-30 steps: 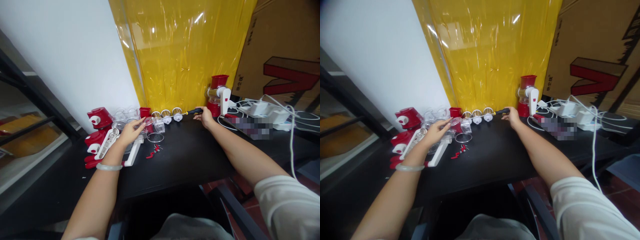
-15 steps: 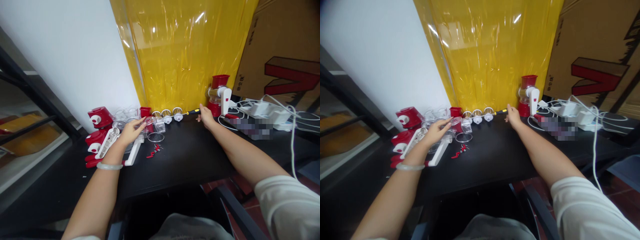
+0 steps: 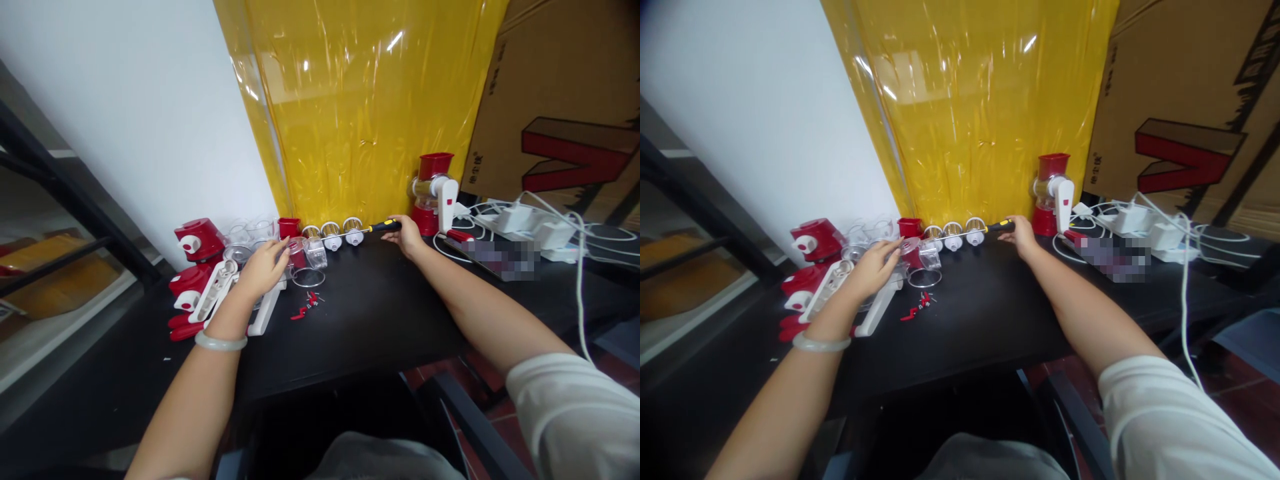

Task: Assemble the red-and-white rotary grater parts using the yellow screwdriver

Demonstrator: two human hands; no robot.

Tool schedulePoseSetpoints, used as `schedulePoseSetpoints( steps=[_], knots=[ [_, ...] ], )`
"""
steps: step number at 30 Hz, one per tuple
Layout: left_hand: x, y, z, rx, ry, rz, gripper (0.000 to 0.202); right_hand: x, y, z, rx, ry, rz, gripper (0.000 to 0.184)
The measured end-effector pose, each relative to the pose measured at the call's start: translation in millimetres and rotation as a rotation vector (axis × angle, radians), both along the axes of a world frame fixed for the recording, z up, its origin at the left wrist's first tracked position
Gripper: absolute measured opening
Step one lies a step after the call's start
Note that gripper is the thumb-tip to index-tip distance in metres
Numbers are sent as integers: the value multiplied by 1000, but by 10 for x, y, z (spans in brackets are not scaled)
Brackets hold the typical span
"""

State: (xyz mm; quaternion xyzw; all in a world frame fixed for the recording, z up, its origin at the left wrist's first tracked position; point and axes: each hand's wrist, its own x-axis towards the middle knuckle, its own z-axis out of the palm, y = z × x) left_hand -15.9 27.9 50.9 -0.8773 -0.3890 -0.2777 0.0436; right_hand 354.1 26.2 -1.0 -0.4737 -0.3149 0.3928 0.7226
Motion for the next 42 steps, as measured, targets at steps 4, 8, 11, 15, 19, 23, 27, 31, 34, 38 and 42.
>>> schedulePoseSetpoints(
  steps=[4, 8, 11, 15, 19, 23, 27, 31, 34, 38, 42],
  knots=[
    [4, 9, -3, -8, 4, 8, 56, -25, -30, 22, 32, 32, 8, 10],
    [4, 5, -1, -7, 9, 10, 56, -39, -32, 28, 17, -6, -10, 3],
    [0, 13, -9, -1, 7, 6, 56, -31, -21, 3, 10, -62, -23, 15],
    [-5, 26, -18, 6, 11, 2, 55, -8, 2, -49, 19, -146, -62, 30],
    [-2, 21, -17, 9, 16, 2, 56, -2, 15, -46, -36, -120, -68, 30],
    [1, 15, -16, 5, 7, 9, 55, -6, 2, -2, -51, 15, 5, 31],
    [0, 22, -21, 8, 7, 5, 55, -6, -4, -7, -31, 16, 2, 25],
    [-1, 26, -23, 11, 15, 8, 56, 1, 20, -68, 5, -90, -32, 24],
    [0, 25, -22, 10, 10, 4, 55, 8, 38, -87, 6, -126, -71, 31],
    [-1, 32, -26, 16, 6, -1, 54, 7, 24, -37, -96, -7, -7, 31],
    [-4, 38, -33, 15, 11, 4, 54, -10, -11, -2, -72, 39, 43, 25]
  ],
)
